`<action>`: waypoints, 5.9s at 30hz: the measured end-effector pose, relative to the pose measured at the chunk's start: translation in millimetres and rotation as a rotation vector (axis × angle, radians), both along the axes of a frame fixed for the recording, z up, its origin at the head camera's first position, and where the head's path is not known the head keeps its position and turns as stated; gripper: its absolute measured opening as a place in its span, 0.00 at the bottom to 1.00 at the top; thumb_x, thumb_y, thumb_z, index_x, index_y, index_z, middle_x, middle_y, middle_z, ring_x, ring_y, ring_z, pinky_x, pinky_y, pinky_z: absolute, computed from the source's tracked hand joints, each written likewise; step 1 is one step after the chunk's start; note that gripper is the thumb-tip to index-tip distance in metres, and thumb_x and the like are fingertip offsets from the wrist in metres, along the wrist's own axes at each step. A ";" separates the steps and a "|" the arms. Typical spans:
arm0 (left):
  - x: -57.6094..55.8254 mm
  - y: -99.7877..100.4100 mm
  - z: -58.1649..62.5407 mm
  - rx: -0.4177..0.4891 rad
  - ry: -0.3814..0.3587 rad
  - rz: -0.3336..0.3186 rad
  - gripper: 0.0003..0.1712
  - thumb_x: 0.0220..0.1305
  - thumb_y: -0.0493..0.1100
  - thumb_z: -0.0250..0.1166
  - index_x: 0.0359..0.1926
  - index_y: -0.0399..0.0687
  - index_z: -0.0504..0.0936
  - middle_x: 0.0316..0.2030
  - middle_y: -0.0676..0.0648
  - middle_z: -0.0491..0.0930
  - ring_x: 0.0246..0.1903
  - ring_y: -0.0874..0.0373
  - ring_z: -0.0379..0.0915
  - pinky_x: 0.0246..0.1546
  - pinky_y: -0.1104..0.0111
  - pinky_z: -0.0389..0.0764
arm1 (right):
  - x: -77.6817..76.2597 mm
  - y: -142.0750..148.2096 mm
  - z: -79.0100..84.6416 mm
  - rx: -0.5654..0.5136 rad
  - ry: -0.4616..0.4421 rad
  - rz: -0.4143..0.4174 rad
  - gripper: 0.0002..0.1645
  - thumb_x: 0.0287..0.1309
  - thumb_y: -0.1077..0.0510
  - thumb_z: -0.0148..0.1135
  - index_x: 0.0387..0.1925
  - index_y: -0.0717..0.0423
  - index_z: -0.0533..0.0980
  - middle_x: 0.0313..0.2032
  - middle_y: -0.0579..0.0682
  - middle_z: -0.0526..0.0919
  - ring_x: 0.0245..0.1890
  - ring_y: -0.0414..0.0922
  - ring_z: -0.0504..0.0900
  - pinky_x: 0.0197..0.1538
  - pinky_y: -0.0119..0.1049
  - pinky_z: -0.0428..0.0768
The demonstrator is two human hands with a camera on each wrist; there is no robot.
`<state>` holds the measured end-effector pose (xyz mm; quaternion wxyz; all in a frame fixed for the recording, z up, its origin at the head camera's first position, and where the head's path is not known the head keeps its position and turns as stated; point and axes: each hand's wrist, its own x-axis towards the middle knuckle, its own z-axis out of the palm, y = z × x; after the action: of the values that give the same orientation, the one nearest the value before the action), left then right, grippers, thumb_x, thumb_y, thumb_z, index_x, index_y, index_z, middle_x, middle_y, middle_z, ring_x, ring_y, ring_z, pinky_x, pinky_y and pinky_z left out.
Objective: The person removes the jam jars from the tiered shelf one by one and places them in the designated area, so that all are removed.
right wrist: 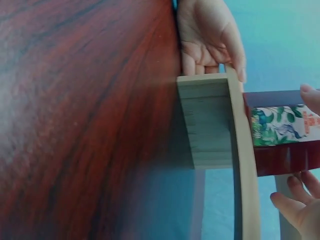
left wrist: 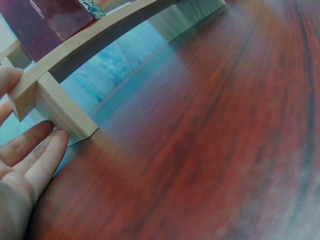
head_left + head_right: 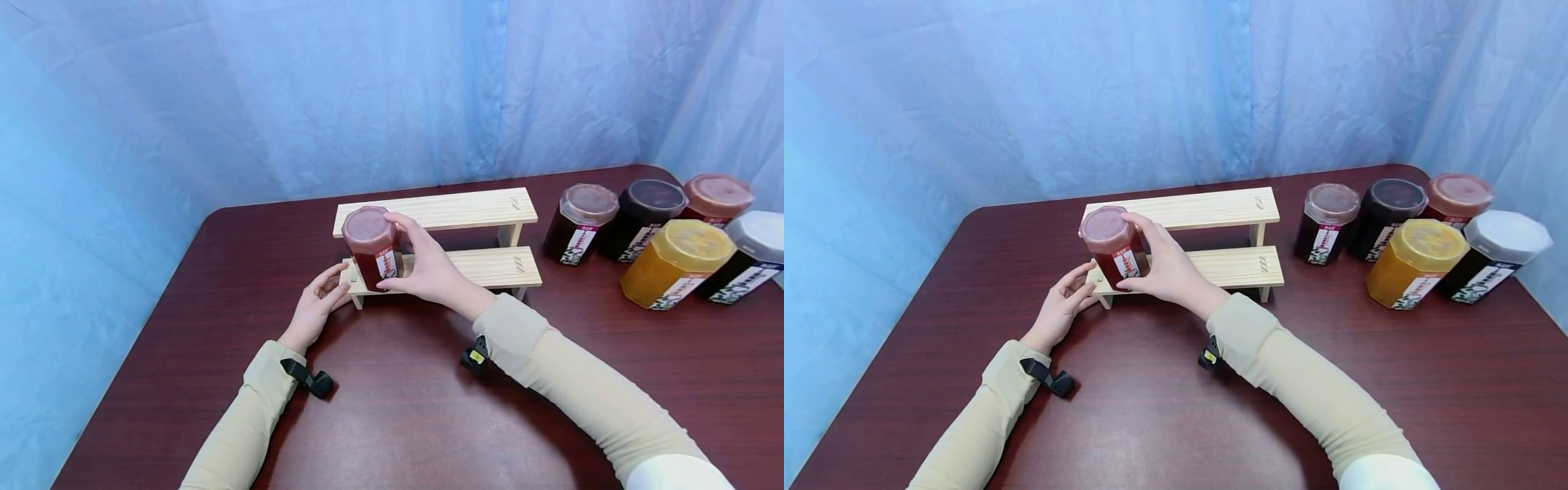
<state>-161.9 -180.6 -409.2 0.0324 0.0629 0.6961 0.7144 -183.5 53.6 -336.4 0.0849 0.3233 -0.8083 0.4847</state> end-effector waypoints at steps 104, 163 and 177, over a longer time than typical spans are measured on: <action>0.3 1.0 1.6 0.045 -0.014 -0.004 0.27 0.68 0.32 0.55 0.67 0.39 0.63 0.51 0.38 0.72 0.43 0.65 0.77 0.45 0.72 0.81 | 45.9 139.4 -4.9 -0.127 0.148 -0.361 0.61 0.19 0.78 0.78 0.60 0.62 0.56 0.49 0.53 0.76 0.42 0.22 0.74 0.44 0.13 0.74; 2.5 -1.4 3.4 0.040 -0.030 -0.004 0.28 0.68 0.32 0.54 0.68 0.39 0.63 0.52 0.37 0.71 0.43 0.65 0.77 0.45 0.72 0.80 | 55.2 224.3 -11.8 0.077 -0.065 -0.578 0.62 0.27 0.72 0.78 0.66 0.55 0.54 0.47 0.53 0.69 0.37 0.12 0.65 0.36 0.07 0.67; 2.0 -2.0 2.0 0.045 -0.034 0.002 0.27 0.68 0.31 0.54 0.67 0.39 0.63 0.50 0.41 0.73 0.43 0.64 0.77 0.45 0.72 0.81 | 54.3 225.0 -14.7 0.154 -0.092 -0.614 0.60 0.29 0.66 0.79 0.65 0.57 0.54 0.50 0.62 0.70 0.35 0.09 0.61 0.33 0.07 0.63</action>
<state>-159.9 -182.6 -407.2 0.0420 0.0510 0.6794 0.7308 -129.2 278.6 -351.0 0.1660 0.0474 -0.9055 0.3877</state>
